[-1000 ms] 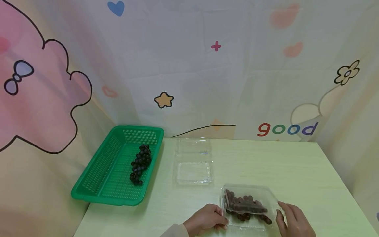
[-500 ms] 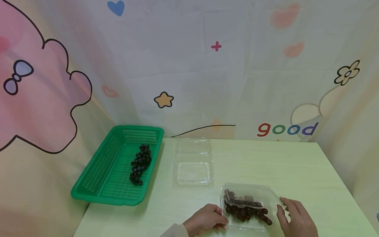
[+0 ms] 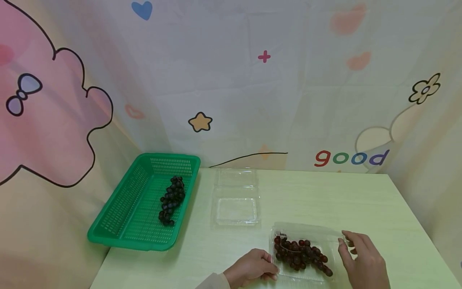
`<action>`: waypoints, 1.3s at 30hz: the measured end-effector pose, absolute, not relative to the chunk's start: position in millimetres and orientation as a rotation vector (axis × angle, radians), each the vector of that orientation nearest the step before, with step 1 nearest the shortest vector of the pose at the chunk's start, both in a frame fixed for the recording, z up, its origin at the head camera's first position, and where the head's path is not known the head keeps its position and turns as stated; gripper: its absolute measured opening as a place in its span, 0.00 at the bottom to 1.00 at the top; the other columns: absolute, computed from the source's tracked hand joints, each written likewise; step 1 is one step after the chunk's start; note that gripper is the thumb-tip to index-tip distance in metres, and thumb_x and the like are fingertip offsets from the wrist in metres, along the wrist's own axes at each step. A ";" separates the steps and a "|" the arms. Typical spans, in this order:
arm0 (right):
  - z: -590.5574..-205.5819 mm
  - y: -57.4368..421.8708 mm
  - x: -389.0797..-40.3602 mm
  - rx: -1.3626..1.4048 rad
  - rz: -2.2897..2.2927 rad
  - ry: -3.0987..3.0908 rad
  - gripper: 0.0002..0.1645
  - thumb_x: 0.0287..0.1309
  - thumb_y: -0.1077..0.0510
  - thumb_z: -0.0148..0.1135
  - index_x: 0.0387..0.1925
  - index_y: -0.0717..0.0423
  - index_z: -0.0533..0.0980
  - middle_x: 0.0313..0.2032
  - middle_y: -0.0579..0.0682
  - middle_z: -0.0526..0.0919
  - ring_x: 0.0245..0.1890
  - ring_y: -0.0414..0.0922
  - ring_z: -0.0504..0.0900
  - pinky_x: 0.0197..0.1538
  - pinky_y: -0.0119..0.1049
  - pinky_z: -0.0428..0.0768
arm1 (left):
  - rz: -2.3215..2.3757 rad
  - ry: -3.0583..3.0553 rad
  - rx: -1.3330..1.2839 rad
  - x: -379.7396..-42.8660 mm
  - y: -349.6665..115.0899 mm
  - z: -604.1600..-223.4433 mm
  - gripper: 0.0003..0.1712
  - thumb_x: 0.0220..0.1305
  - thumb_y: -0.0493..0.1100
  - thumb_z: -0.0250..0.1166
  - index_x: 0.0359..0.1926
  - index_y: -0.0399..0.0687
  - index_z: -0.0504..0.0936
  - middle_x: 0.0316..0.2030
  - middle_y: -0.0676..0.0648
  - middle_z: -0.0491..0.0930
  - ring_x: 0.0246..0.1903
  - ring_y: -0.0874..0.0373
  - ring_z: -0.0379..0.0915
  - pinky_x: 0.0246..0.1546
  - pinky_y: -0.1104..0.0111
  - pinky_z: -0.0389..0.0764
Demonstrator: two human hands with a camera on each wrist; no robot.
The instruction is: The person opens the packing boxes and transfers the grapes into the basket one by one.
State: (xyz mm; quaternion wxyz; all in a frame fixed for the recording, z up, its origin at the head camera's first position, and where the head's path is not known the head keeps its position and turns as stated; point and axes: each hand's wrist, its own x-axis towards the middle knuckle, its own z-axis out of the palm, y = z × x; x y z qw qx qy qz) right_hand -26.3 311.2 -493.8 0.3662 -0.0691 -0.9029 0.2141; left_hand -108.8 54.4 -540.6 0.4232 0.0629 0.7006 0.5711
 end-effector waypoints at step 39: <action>-490.9 329.5 -67.9 -0.283 0.770 -2.501 0.07 0.61 0.70 0.69 0.41 0.69 0.84 0.28 0.53 0.86 0.24 0.42 0.81 0.23 0.29 0.75 | 1.440 1.786 0.093 -105.9 56.3 -537.7 0.10 0.65 0.33 0.70 0.32 0.45 0.77 0.26 0.48 0.85 0.25 0.62 0.81 0.28 0.72 0.77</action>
